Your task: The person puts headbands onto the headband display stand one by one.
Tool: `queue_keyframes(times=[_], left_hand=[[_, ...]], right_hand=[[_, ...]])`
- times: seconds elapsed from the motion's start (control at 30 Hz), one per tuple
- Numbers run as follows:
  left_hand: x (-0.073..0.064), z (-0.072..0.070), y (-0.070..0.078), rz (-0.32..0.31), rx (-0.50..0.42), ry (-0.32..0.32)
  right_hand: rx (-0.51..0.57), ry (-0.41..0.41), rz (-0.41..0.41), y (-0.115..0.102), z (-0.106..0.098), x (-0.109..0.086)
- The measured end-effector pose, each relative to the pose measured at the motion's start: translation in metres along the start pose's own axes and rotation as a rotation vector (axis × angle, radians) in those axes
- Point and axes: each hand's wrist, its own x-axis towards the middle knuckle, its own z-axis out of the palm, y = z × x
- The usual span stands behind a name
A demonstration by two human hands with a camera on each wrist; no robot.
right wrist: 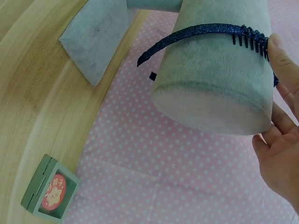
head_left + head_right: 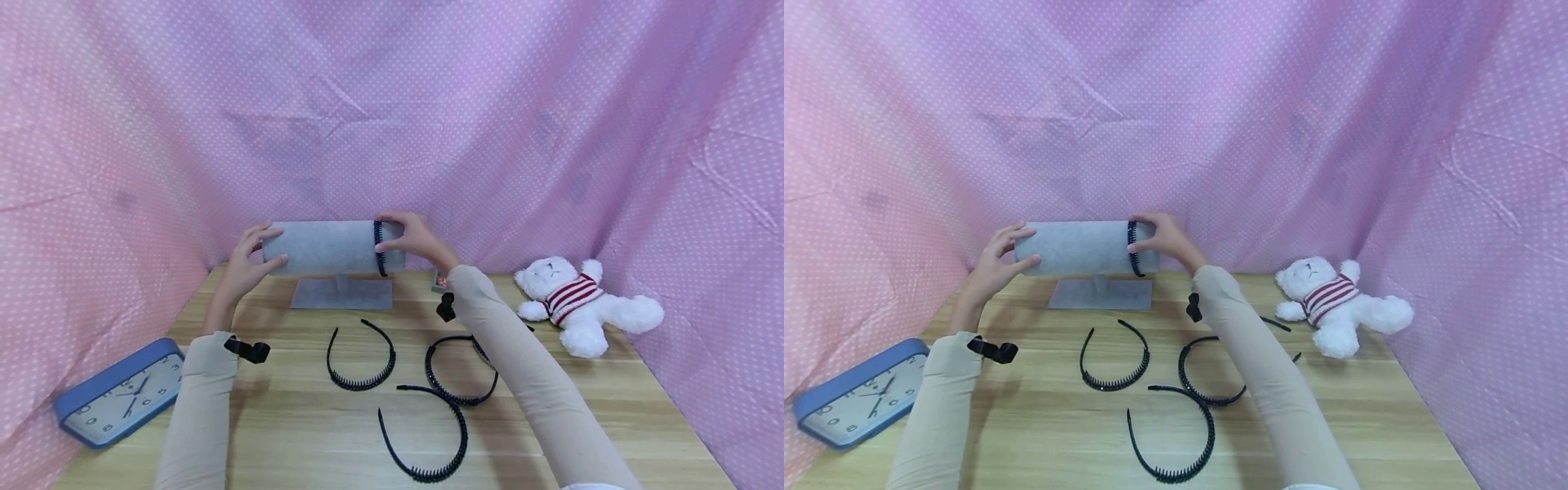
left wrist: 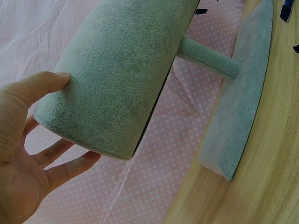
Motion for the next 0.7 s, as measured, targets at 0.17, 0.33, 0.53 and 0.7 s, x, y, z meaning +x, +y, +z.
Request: queue_keyframes(times=[0.17, 0.33, 0.53, 0.7], left_hand=[[0.000, -0.001, -0.002, 0.010, -0.006, -0.002], [0.000, -0.001, 0.000, 0.024, 0.001, 0.005], [0.000, -0.001, 0.001, 0.024, 0.004, 0.010], [0.000, -0.001, 0.000, 0.021, 0.004, 0.011]], right_hand=[[-0.012, 0.001, -0.001, -0.003, 0.005, 0.002], [-0.071, 0.008, -0.006, -0.005, 0.010, 0.003], [-0.185, -0.027, -0.081, -0.008, 0.012, 0.000], [-0.278, -0.082, -0.148, -0.007, 0.012, -0.002]])
